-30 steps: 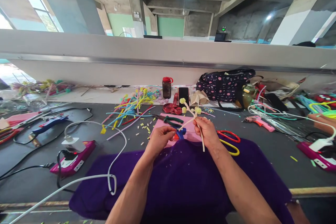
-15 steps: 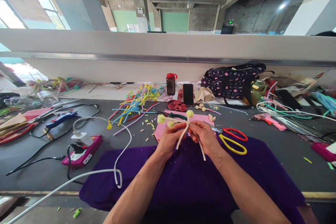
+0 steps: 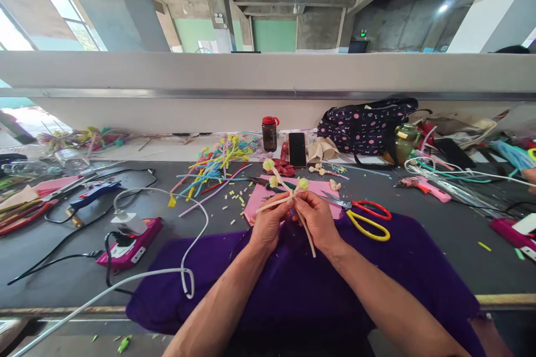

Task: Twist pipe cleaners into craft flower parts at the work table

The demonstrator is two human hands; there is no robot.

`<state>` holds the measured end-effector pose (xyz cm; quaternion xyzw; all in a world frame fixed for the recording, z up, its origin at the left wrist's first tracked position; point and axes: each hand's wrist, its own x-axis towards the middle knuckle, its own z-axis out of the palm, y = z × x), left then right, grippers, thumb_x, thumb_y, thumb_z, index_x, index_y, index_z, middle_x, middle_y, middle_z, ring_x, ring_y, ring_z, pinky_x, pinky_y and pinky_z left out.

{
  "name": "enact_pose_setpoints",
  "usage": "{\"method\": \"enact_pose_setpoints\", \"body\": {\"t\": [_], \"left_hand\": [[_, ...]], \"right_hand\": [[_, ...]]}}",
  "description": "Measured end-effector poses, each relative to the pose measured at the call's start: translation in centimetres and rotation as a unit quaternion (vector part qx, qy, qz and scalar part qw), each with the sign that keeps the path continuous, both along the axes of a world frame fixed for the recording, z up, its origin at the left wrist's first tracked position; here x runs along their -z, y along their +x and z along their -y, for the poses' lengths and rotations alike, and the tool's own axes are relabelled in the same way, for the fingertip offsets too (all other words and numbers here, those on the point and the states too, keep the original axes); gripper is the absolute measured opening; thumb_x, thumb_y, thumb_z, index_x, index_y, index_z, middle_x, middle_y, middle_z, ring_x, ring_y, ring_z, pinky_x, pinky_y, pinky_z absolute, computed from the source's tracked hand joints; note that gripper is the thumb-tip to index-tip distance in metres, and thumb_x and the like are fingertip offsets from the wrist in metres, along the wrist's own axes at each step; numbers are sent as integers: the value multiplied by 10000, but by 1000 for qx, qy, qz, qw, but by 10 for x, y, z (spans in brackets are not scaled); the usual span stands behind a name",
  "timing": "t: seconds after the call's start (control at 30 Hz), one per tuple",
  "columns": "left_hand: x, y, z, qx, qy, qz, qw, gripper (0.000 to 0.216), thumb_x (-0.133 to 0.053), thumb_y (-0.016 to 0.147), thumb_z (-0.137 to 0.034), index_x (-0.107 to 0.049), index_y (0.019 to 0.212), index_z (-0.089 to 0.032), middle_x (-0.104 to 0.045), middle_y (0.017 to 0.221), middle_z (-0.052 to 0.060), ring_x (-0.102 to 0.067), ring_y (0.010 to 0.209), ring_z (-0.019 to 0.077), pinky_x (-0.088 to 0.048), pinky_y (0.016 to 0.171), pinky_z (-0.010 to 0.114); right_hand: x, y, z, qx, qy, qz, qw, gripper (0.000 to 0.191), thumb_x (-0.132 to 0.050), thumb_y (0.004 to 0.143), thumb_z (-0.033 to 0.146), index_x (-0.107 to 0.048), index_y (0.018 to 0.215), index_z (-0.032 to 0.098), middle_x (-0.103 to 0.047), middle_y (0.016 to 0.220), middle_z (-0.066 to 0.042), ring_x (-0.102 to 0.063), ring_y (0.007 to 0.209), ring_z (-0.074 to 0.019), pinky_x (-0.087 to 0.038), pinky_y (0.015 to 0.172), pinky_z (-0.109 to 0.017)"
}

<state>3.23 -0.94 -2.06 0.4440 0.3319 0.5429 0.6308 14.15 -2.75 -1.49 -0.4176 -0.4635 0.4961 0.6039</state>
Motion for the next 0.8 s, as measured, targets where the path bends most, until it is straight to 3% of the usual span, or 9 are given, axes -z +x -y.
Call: {"method": "enact_pose_setpoints", "body": {"t": [0.1, 0.17, 0.27, 0.33, 0.43, 0.53, 0.8], "left_hand": [[-4, -5, -3, -5, -13, -23, 1000, 268, -687, 627, -338, -650, 813, -149, -628, 750, 30, -536, 590, 101, -395, 511, 198], [-7, -9, -5, -13, -23, -52, 998, 266, -677, 633, -365, -645, 773, -141, -633, 742, 38, -535, 588, 99, -382, 503, 188], [-9, -14, -7, 2, -20, -83, 996, 274, -661, 648, -382, -631, 743, -127, -634, 730, 48, -532, 581, 99, -363, 496, 181], [-9, -14, -6, 17, -21, -87, 996, 273, -665, 644, -383, -613, 706, -123, -610, 665, 31, -508, 538, 86, -342, 479, 177], [-7, -12, -6, 26, -13, -77, 997, 274, -669, 642, -381, -580, 667, -123, -555, 580, -8, -445, 471, 59, -309, 457, 171], [-4, -10, -6, 16, 3, -70, 997, 284, -660, 652, -390, -569, 664, -121, -542, 569, -16, -413, 458, 46, -295, 454, 170], [1, -8, -8, 5, 4, -68, 998, 279, -653, 653, -378, -558, 678, -117, -536, 554, -16, -395, 427, 38, -311, 438, 174]], "right_hand": [[-2, 12, -5, -27, 2, 69, 997, 211, -565, 713, 376, -577, 777, 176, -548, 577, 16, -499, 482, -108, -332, 403, -203], [-7, 22, -7, 5, 23, 133, 991, 219, -582, 697, 361, -582, 812, 175, -575, 655, -4, -531, 557, -129, -370, 442, -213], [-15, 32, -7, 89, 116, 217, 965, 274, -612, 674, 313, -566, 915, 191, -592, 865, -38, -550, 708, -154, -431, 565, -246], [-16, 31, -4, 100, 189, 273, 938, 301, -619, 669, 274, -559, 955, 204, -576, 944, -49, -546, 785, -168, -443, 635, -268], [-11, 23, -2, 105, 262, 347, 894, 188, -570, 717, 225, -577, 904, 206, -578, 896, -54, -540, 827, -181, -437, 709, -296], [-3, 17, -3, 128, 289, 388, 866, 100, -511, 761, 191, -581, 830, 203, -587, 825, -56, -545, 808, -184, -428, 735, -313], [4, 14, -4, 133, 282, 400, 862, 103, -521, 742, 170, -592, 810, 201, -594, 795, -51, -552, 776, -180, -432, 706, -299]]}}
